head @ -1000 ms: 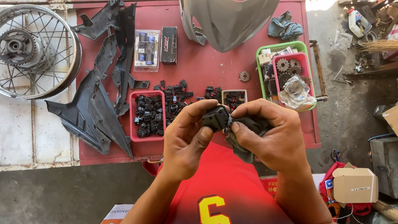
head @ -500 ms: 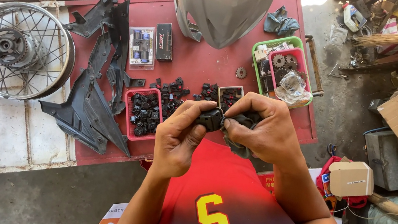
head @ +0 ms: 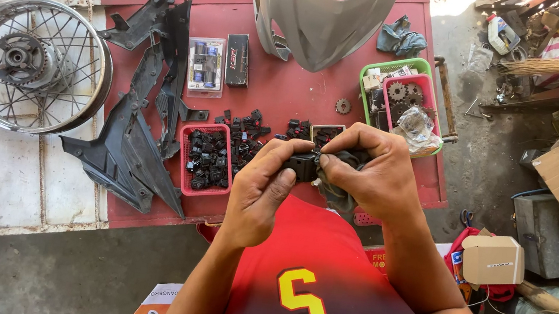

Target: The person assembles and sorts small motorcycle components at a workbench.

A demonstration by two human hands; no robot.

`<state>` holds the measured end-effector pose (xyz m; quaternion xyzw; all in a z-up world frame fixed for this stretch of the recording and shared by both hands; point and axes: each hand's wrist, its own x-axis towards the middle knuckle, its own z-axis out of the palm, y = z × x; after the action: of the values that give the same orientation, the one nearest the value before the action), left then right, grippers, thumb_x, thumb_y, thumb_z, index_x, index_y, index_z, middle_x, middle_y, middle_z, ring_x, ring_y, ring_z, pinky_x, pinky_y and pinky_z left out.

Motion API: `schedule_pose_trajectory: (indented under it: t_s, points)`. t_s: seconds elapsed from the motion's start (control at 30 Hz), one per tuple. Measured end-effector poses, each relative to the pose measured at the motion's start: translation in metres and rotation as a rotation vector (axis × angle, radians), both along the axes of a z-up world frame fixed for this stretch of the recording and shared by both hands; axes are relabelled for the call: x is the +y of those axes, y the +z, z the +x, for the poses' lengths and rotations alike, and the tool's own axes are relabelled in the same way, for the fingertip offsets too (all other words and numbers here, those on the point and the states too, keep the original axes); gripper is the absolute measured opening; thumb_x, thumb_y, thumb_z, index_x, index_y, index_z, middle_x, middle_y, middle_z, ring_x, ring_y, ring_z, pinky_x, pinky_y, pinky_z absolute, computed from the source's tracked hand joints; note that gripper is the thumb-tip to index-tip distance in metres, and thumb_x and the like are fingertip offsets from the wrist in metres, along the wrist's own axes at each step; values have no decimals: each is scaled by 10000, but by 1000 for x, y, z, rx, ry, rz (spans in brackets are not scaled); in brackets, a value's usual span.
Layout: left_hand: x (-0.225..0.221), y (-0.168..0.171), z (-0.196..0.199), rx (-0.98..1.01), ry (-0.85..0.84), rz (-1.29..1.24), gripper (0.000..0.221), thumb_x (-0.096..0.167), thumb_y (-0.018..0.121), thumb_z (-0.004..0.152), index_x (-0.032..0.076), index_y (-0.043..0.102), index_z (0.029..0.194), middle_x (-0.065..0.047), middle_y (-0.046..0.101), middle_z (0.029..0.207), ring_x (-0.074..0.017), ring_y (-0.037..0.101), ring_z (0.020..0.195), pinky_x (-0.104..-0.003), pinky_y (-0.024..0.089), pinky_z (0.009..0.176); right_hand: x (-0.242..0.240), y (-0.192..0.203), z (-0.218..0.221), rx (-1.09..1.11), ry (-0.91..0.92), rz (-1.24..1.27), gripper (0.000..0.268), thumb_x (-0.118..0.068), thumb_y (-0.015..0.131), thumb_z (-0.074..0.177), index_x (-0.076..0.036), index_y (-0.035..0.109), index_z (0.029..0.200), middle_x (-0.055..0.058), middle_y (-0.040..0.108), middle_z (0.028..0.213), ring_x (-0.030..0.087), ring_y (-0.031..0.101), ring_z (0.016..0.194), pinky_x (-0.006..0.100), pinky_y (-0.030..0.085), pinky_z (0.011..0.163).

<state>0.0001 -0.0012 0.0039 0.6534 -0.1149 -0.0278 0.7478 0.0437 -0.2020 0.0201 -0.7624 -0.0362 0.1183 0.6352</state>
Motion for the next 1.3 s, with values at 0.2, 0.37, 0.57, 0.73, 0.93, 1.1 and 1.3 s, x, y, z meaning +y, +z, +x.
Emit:
schedule_pose_trajectory:
  t_s: [0.2,0.37,0.57,0.73,0.93,1.1,1.3]
  points:
    - [0,3,3,-156,10,140,361,-36,557,1047,-2,579,1405,-94,631,1219,-183,654,1082,-279,537,997,-1,-5,1,-71,-57,33,79,-12,760,868,7,717,931,1,680,834,27,616,740,212,525,637]
    - [-10,-7,-4,-71,34,20,518,-115,592,992,15,470,1479,-107,668,1285,-163,672,1082,-277,542,994,-7,7,-4,-59,-84,33,94,-24,760,880,-2,720,963,-10,693,839,23,616,740,210,519,633]
    - [-7,-7,-3,-161,119,110,542,-132,637,964,27,485,1459,-105,692,1288,-173,661,1058,-289,534,963,-5,9,-5,-115,89,41,105,1,745,887,6,714,987,-10,674,847,32,626,749,211,524,636]
    - [-5,-7,-3,-226,228,262,542,-119,690,918,40,536,1413,-95,700,1234,-205,666,1018,-300,546,943,6,-8,-1,-4,68,66,95,-5,735,915,10,702,1004,0,674,841,46,639,735,223,543,638]
    - [10,-41,-8,-14,458,279,511,-105,695,869,25,615,1357,-118,731,1189,-223,683,1001,-324,549,898,35,-70,11,239,64,200,140,-61,637,980,0,650,1104,4,712,872,68,671,748,234,560,653]
    - [39,-118,-20,332,577,60,428,-54,647,918,1,603,1341,-104,727,1192,-153,703,1084,-292,570,941,75,-172,15,417,170,94,199,-104,680,983,8,723,1142,13,682,869,64,600,733,247,513,636]
    - [78,-303,-19,596,838,-9,360,-19,696,885,-14,637,1240,-113,733,1136,-158,725,1007,-312,592,880,153,-338,9,547,151,2,243,-127,682,962,9,741,1154,48,751,954,83,659,809,259,553,718]
